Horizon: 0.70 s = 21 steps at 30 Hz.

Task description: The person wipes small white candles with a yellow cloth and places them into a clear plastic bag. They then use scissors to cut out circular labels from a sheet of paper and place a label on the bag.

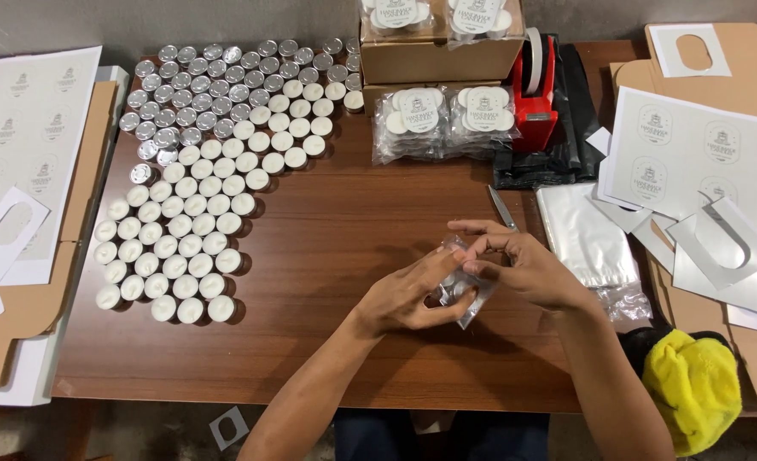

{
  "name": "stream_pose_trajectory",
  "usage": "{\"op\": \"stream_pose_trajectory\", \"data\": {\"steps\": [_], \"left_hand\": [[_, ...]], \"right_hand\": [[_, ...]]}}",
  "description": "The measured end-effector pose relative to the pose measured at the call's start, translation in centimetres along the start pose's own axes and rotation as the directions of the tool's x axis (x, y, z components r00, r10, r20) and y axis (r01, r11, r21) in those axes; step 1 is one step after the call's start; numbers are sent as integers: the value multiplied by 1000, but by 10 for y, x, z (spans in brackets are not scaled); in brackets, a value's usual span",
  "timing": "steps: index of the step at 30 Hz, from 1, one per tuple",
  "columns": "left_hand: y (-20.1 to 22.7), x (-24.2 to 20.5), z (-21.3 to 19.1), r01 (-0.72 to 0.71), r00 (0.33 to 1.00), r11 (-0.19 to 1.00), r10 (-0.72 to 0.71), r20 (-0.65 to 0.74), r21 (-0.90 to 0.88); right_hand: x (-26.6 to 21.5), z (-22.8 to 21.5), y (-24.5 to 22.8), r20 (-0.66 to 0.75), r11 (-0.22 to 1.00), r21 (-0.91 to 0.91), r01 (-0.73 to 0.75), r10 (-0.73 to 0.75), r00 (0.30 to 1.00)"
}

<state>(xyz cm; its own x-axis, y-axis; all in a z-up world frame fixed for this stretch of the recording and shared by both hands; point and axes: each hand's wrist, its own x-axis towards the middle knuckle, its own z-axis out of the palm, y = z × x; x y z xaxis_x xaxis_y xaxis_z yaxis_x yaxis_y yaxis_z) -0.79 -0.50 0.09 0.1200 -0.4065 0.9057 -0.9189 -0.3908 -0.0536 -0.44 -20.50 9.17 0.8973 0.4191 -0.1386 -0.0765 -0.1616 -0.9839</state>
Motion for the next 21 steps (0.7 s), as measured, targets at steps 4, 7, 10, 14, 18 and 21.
{"op": "stream_pose_trajectory", "data": {"steps": [4, 7, 10, 14, 18, 21], "left_hand": [[-1, 6, -1, -3, 999, 1000, 4, -41, 16], [-1, 10, -4, -11, 998, 999, 14, -59, 39], [1, 7, -2, -16, 997, 1000, 18, -79, 24], [0, 8, -2, -8, 994, 998, 15, -104, 62], [-3, 6, -3, 92, 989, 994, -99, -110, -63], [-4, 2, -8, 231, 963, 935, -259, -73, -271]], "right_hand": [[3, 0, 4, 6, 998, -61, 24, -24, 1000], [4, 4, 3, -11, 998, -64, 7, -8, 1000], [5, 6, 12, -28, 998, -48, -36, 34, 999], [10, 6, 33, -158, 991, 131, -34, 55, 986], [10, -8, 40, -181, 978, -42, 206, -210, 961], [8, -4, 16, 80, 823, -364, 436, -439, 895]]}}
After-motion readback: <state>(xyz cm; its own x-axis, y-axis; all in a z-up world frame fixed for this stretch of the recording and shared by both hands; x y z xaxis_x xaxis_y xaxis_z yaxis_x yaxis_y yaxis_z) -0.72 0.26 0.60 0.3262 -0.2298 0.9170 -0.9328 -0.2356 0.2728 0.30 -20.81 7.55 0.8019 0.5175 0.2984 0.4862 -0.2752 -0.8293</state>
